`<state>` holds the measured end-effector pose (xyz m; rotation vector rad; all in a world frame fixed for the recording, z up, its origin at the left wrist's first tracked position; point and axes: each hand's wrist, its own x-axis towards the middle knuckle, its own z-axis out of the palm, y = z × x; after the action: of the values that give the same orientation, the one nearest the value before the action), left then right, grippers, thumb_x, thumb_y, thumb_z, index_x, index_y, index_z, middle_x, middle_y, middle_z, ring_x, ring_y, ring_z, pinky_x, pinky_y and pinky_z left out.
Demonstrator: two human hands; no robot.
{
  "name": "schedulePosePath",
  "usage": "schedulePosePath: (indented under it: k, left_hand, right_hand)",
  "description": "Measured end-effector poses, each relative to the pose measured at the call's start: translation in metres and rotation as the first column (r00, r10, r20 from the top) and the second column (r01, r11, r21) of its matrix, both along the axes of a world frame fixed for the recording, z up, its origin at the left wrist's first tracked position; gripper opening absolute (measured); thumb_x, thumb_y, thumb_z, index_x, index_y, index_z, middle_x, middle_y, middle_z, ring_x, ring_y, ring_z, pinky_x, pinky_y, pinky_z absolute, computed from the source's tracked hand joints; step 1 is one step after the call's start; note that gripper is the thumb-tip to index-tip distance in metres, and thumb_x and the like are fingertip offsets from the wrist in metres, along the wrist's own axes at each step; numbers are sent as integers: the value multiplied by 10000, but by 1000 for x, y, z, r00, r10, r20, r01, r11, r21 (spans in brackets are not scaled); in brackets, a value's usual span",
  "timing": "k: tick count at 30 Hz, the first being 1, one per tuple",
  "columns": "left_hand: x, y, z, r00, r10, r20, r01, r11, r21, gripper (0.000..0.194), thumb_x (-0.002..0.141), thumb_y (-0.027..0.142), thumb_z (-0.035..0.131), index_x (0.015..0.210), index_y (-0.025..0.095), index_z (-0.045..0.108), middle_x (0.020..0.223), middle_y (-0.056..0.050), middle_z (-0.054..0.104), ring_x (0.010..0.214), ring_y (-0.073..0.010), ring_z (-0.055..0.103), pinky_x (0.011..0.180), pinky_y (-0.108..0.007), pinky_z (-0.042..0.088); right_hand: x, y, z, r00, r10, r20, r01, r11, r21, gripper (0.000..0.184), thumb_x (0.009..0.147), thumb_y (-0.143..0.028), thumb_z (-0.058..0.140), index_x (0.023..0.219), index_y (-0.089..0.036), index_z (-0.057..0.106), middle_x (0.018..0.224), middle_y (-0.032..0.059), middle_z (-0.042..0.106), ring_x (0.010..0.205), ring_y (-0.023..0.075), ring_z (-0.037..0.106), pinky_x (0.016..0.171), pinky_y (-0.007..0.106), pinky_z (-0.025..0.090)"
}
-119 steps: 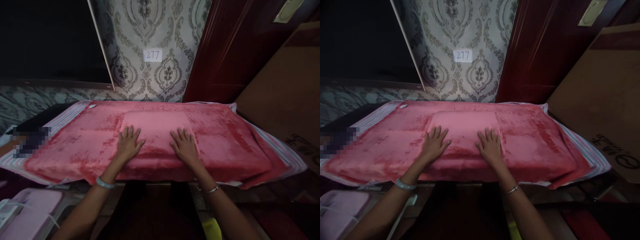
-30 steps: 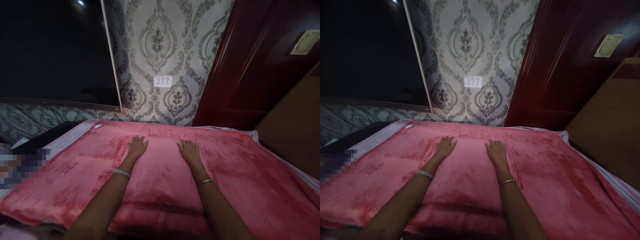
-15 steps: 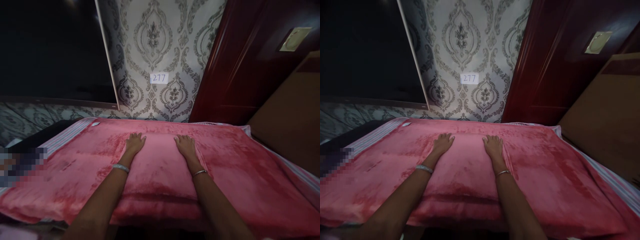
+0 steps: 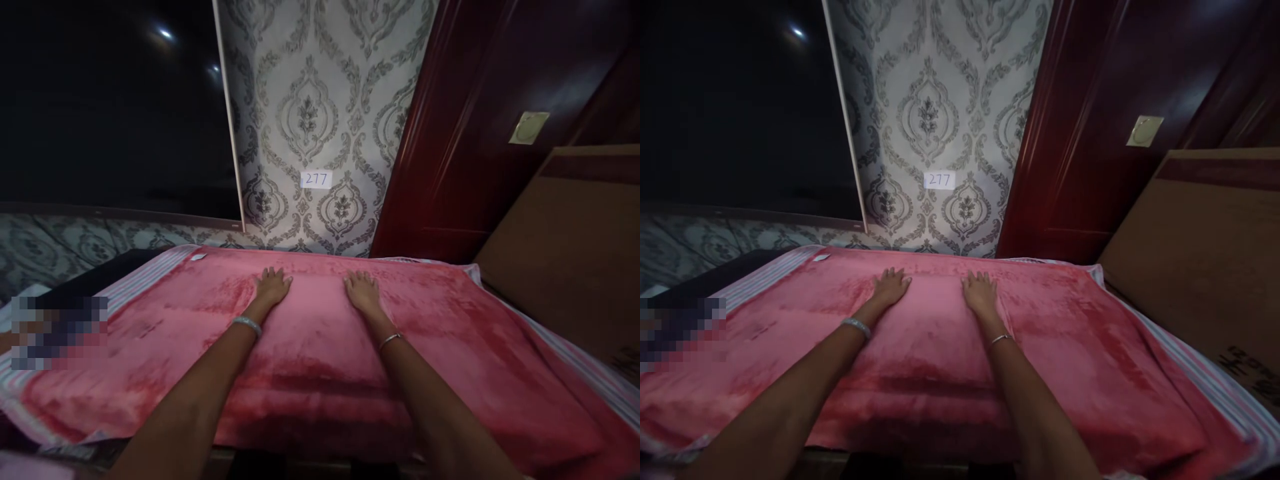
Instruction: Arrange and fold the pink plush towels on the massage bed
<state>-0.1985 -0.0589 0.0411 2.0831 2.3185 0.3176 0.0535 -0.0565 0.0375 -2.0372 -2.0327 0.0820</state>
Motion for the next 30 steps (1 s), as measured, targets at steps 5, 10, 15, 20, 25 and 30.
schedulePosePath:
  k: [5,10,15,20,25,30]
  left_hand:
    - [37,-18,10,979,-201,-39,203,978,46,598,1009,443,280,1543,194,383,1644,-144,308,1541,-310,204,1225,-619,134]
    - [56,-28,-17,966,-257,-35,258,966,2,575,1002,456,326,1545,277,389,1640,-122,325,1529,-351,226,1191,-677,165]
    - [57,-29,-36,964,-250,-93,253,967,28,571,1007,441,314,1549,274,387,1635,-132,333,1530,-352,221,1187,-680,159]
    - [61,-28,-41,962,-247,-113,257,963,85,590,1006,437,306,1548,223,397,1629,-174,325,1523,-389,217,1184,-693,127]
    - [61,-29,-44,964,-247,-99,256,963,85,592,1000,447,322,1552,244,389,1634,-156,322,1521,-383,220,1187,-684,132]
    - [59,-29,-27,964,-259,-59,261,965,28,585,1005,441,333,1552,240,385,1637,-146,320,1532,-362,207,1203,-662,125]
  right_hand:
    - [-29,-14,12,989,145,-27,-145,989,6,537,1062,-385,206,1558,-291,391,1648,63,314,1518,268,246,1196,532,214]
    - [-46,-24,-16,982,188,15,-187,982,-40,527,1051,-398,272,1560,-312,379,1652,45,306,1518,291,235,1193,584,189]
    - [-45,-24,-39,982,181,55,-183,982,35,525,1043,-392,290,1547,-305,408,1641,49,331,1512,296,242,1199,588,158]
    - [-46,-26,-39,983,176,49,-180,981,72,526,1033,-374,311,1537,-286,432,1626,54,361,1502,305,263,1202,584,156]
    - [-47,-30,-38,984,172,48,-176,981,79,517,1035,-367,309,1528,-288,446,1620,58,371,1495,298,277,1200,576,169]
    - [-45,-29,-22,984,179,20,-179,984,-21,524,1059,-403,272,1564,-301,372,1652,35,307,1522,272,224,1212,561,155]
